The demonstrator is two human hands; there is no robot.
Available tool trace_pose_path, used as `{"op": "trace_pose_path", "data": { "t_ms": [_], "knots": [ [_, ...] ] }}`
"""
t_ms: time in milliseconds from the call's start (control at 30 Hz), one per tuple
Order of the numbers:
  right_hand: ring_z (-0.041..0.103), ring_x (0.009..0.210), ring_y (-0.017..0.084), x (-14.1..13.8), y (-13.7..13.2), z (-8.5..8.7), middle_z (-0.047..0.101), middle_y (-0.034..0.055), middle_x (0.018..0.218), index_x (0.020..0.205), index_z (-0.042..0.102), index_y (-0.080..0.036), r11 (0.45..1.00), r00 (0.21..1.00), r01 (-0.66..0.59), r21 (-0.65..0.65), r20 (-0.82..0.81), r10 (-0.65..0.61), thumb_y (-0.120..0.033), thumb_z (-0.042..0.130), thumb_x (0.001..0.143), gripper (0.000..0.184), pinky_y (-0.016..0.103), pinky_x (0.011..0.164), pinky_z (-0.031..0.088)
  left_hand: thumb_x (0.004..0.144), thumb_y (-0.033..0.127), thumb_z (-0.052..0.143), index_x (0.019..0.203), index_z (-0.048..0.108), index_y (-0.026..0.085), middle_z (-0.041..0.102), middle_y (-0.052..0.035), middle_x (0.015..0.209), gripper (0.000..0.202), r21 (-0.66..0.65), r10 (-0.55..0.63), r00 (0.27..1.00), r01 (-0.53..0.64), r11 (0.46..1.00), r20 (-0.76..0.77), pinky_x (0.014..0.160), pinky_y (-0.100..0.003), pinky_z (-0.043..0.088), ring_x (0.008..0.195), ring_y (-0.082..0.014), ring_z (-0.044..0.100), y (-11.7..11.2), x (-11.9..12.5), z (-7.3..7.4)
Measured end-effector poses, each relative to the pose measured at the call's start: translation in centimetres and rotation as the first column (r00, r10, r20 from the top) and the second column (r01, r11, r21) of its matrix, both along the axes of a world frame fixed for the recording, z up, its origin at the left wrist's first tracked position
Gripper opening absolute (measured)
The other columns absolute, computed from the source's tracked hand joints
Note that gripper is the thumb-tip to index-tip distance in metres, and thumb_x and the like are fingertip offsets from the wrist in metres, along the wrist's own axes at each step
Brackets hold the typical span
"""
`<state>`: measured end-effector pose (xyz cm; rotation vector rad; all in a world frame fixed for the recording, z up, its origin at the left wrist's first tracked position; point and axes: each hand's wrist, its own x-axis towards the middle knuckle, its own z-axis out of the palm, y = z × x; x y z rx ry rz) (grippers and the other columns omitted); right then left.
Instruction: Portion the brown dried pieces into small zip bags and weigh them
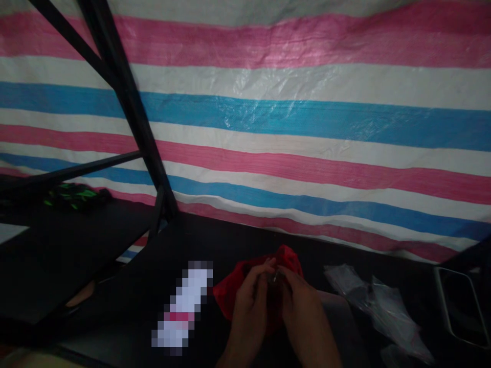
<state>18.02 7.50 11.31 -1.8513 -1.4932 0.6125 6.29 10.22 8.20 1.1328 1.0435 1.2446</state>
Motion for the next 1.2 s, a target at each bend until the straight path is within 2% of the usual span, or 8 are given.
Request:
{"op": "trace_pose_path", "data": {
  "t_ms": [133, 267, 433, 533, 800, 867, 1000, 1200],
  "knots": [
    [0.080, 0.098, 0.027, -0.1, -0.1, 1.4, 0.083, 0.0109, 0.110, 0.111, 0.082, -0.021, 0.997, 0.998, 0.058, -0.058, -0.031, -0.060, -0.021, 0.046, 0.101, 0.037, 0.035, 0.090, 0.058, 0.093, 0.057, 0.059, 0.099, 0.074, 0.022, 0.079, -0.0132, 0.127, 0.038, -0.034, 0.124, 0.992, -0.124, 0.992, 0.010, 0.100, -0.045, 0.061, 0.116, -0.0308, 0.075, 0.3, -0.3, 0.1],
    [0.080, 0.094, 0.028, 0.2, 0.1, 1.7, 0.084, 0.0084, 0.104, 0.106, 0.083, -0.024, 0.992, 0.987, 0.127, -0.017, -0.095, -0.128, -0.027, 0.054, 0.100, 0.030, 0.034, 0.085, 0.059, 0.098, 0.050, 0.054, 0.119, 0.074, 0.023, 0.075, -0.0119, 0.137, 0.039, 0.030, 0.176, 0.981, -0.174, 0.984, -0.085, 0.109, -0.046, 0.056, 0.127, -0.0291, 0.070, 0.4, -0.7, -0.2],
    [0.081, 0.091, 0.027, 0.1, 0.3, 1.4, 0.085, 0.0079, 0.103, 0.107, 0.084, -0.024, 0.994, 0.983, 0.108, 0.015, -0.149, -0.105, -0.029, 0.055, 0.099, 0.031, 0.032, 0.084, 0.059, 0.096, 0.037, 0.057, 0.125, 0.074, 0.024, 0.077, -0.0101, 0.133, 0.036, 0.053, 0.005, 0.990, 0.002, 0.999, -0.142, 0.112, -0.046, 0.054, 0.126, -0.0274, 0.072, 0.5, -0.9, -1.1],
    [0.081, 0.093, 0.027, 0.0, 0.3, 1.3, 0.085, 0.0079, 0.105, 0.106, 0.084, -0.024, 0.997, 0.985, 0.072, -0.002, -0.154, -0.071, -0.029, 0.053, 0.100, 0.033, 0.032, 0.084, 0.058, 0.092, 0.034, 0.061, 0.120, 0.075, 0.023, 0.079, -0.0096, 0.127, 0.033, 0.041, 0.018, 0.993, -0.013, 0.999, -0.118, 0.107, -0.043, 0.059, 0.120, -0.0274, 0.075, 0.6, -0.9, -1.2],
    [0.081, 0.092, 0.028, 0.4, 0.3, 1.1, 0.085, 0.0087, 0.103, 0.109, 0.083, -0.024, 0.994, 0.986, 0.113, -0.001, -0.120, -0.113, -0.032, 0.050, 0.100, 0.035, 0.035, 0.085, 0.059, 0.085, 0.037, 0.070, 0.109, 0.076, 0.021, 0.082, -0.0093, 0.114, 0.029, 0.028, 0.063, 0.995, -0.061, 0.998, -0.078, 0.095, -0.040, 0.064, 0.106, -0.0272, 0.079, 0.6, -0.8, -0.4],
    [0.081, 0.092, 0.029, 0.4, 0.3, 0.9, 0.085, 0.0094, 0.103, 0.110, 0.084, -0.024, 0.989, 0.984, 0.147, 0.015, -0.104, -0.145, -0.032, 0.052, 0.099, 0.035, 0.035, 0.085, 0.059, 0.086, 0.039, 0.071, 0.115, 0.075, 0.021, 0.081, -0.0092, 0.114, 0.034, 0.026, 0.062, 0.992, -0.059, 0.998, -0.111, 0.097, -0.041, 0.063, 0.108, -0.0275, 0.078, 0.7, -0.9, -0.4],
    [0.081, 0.092, 0.028, 0.3, 0.5, 0.8, 0.085, 0.0096, 0.104, 0.108, 0.084, -0.022, 0.991, 0.984, 0.135, 0.012, -0.118, -0.133, -0.028, 0.053, 0.097, 0.034, 0.033, 0.083, 0.061, 0.091, 0.036, 0.067, 0.130, 0.073, 0.024, 0.077, -0.0105, 0.132, 0.042, 0.005, -0.029, 0.972, 0.031, 0.999, -0.232, 0.110, -0.046, 0.055, 0.123, -0.0283, 0.073, 0.7, -1.3, -0.9],
    [0.081, 0.096, 0.029, 0.0, 0.5, 0.7, 0.084, 0.0100, 0.107, 0.114, 0.083, -0.022, 0.988, 0.979, 0.155, 0.023, -0.135, -0.150, -0.029, 0.052, 0.100, 0.035, 0.035, 0.089, 0.061, 0.093, 0.033, 0.061, 0.115, 0.079, 0.026, 0.079, -0.0095, 0.122, 0.030, 0.090, -0.072, 0.954, 0.102, 0.991, -0.292, 0.108, -0.047, 0.055, 0.116, -0.0281, 0.074, 0.9, -2.1, -1.2]
  ]
}}
